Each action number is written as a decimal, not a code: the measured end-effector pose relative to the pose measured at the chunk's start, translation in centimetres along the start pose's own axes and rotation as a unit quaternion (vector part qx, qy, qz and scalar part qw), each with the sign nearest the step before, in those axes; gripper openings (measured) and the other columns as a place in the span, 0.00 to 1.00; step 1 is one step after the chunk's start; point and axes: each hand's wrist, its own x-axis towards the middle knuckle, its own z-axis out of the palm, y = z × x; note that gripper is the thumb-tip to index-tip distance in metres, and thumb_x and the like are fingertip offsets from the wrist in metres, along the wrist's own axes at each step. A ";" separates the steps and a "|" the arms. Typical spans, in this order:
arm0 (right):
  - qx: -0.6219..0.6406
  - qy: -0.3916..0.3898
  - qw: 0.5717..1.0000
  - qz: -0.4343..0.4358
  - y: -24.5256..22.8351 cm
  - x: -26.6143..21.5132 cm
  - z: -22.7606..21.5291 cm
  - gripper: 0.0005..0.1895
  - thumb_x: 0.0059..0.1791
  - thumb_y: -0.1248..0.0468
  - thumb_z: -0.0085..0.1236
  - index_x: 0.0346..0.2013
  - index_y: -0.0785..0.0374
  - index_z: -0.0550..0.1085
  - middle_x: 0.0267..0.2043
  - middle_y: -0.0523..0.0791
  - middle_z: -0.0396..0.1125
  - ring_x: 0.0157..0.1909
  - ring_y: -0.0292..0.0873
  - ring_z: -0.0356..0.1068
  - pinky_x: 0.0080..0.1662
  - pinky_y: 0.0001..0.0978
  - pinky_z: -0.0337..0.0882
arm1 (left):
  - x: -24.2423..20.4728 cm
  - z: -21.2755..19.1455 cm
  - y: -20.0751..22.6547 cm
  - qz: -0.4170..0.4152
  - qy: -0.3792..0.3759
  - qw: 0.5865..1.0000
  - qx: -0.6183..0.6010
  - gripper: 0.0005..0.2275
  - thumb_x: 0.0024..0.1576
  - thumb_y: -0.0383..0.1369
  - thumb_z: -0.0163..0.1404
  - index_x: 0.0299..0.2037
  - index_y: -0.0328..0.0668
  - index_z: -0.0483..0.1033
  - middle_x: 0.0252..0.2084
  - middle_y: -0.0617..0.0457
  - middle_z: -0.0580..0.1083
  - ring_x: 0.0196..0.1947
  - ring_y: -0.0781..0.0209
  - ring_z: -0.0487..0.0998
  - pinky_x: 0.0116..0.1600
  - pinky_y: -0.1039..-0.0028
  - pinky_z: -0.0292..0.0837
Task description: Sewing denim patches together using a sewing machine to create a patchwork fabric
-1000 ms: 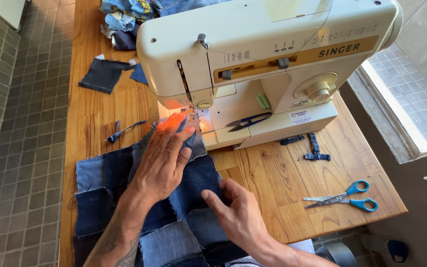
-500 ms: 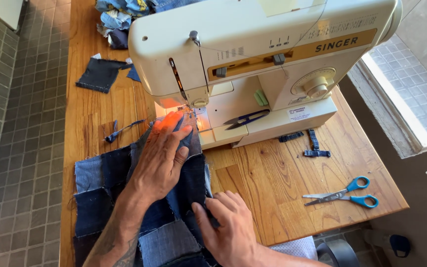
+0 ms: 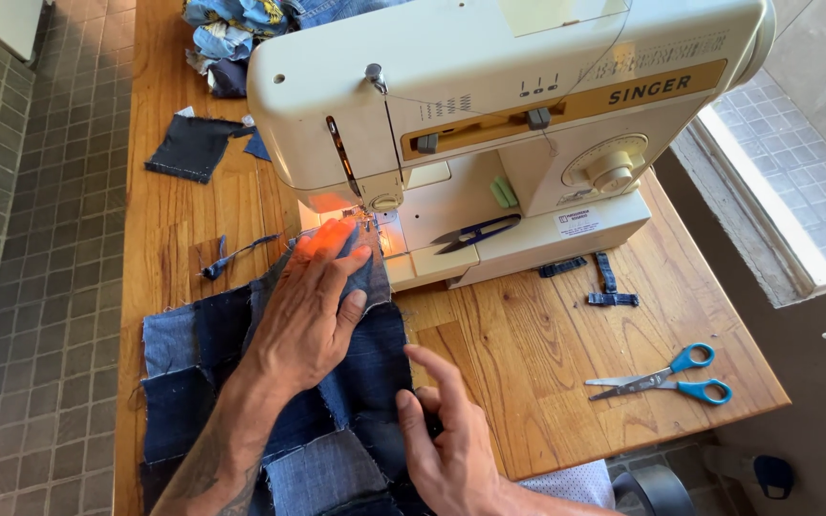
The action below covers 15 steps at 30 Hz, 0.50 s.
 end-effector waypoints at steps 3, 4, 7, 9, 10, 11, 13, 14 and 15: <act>0.031 -0.029 0.998 -0.040 1.0 0.2 -0.1 0.23 0.64 0.62 0.53 0.76 0.58 0.75 0.22 0.36 0.57 0.22 0.34 0.49 0.28 0.33 0.54 | 0.0 -0.3 -0.2 0.009 -0.001 1.000 0.007 0.20 0.77 0.39 0.41 0.75 0.40 0.70 0.87 0.38 0.61 0.87 0.35 0.60 0.87 0.40 0.51; 0.056 -0.041 0.996 -0.060 1.4 0.2 0.0 0.22 0.65 0.65 0.52 0.75 0.59 0.77 0.24 0.36 0.58 0.23 0.34 0.48 0.28 0.31 0.53 | 0.0 -0.4 -0.3 0.010 -0.006 1.000 0.012 0.20 0.77 0.39 0.41 0.74 0.39 0.70 0.87 0.38 0.63 0.86 0.35 0.62 0.87 0.41 0.52; 0.026 -0.039 0.998 -0.050 2.2 0.1 -0.1 0.21 0.64 0.63 0.53 0.72 0.59 0.80 0.25 0.35 0.59 0.25 0.34 0.52 0.31 0.31 0.58 | 0.0 -0.3 -0.7 0.017 -0.007 1.000 0.017 0.20 0.76 0.39 0.42 0.74 0.39 0.70 0.85 0.37 0.65 0.85 0.38 0.65 0.88 0.41 0.51; 0.031 -0.043 0.998 -0.042 2.2 0.0 0.0 0.21 0.64 0.63 0.53 0.72 0.58 0.80 0.26 0.35 0.59 0.25 0.34 0.52 0.31 0.31 0.57 | -0.1 -0.2 -0.8 0.012 -0.006 1.000 0.011 0.20 0.76 0.38 0.42 0.74 0.40 0.70 0.85 0.37 0.65 0.85 0.38 0.64 0.88 0.42 0.50; 0.036 -0.043 0.998 -0.034 2.2 0.1 0.0 0.21 0.64 0.63 0.54 0.71 0.58 0.81 0.26 0.35 0.59 0.25 0.33 0.51 0.31 0.31 0.56 | -0.1 -0.3 -0.9 0.011 -0.007 1.000 0.006 0.20 0.75 0.38 0.43 0.74 0.40 0.70 0.85 0.37 0.65 0.85 0.38 0.64 0.88 0.42 0.50; 0.034 -0.044 0.998 -0.034 2.2 0.1 0.0 0.21 0.64 0.63 0.54 0.71 0.58 0.81 0.26 0.35 0.59 0.25 0.33 0.51 0.31 0.31 0.56 | -0.1 -0.2 -1.0 0.009 -0.006 1.000 0.005 0.20 0.75 0.38 0.43 0.74 0.40 0.70 0.85 0.37 0.65 0.85 0.38 0.64 0.88 0.42 0.50; 0.042 -0.049 0.998 -0.024 2.2 0.1 0.1 0.21 0.64 0.63 0.53 0.72 0.57 0.80 0.26 0.35 0.60 0.25 0.33 0.50 0.30 0.32 0.55 | -0.1 -0.1 -1.0 0.014 0.003 1.000 0.004 0.19 0.75 0.38 0.44 0.72 0.39 0.71 0.82 0.37 0.69 0.83 0.38 0.67 0.88 0.41 0.51; 0.040 -0.051 0.998 -0.024 2.2 0.0 0.1 0.21 0.64 0.63 0.53 0.72 0.57 0.80 0.26 0.35 0.60 0.25 0.33 0.50 0.30 0.32 0.55 | -0.3 0.0 -1.0 0.012 0.004 1.000 0.003 0.19 0.75 0.38 0.44 0.72 0.39 0.71 0.82 0.37 0.69 0.83 0.38 0.67 0.88 0.41 0.51; 0.027 -0.047 0.998 -0.032 2.2 0.0 0.1 0.22 0.64 0.64 0.53 0.73 0.57 0.80 0.27 0.36 0.60 0.26 0.34 0.52 0.31 0.31 0.57 | -0.3 0.0 -1.0 0.011 0.004 1.000 0.005 0.19 0.76 0.38 0.44 0.73 0.39 0.71 0.83 0.37 0.68 0.83 0.38 0.66 0.88 0.41 0.51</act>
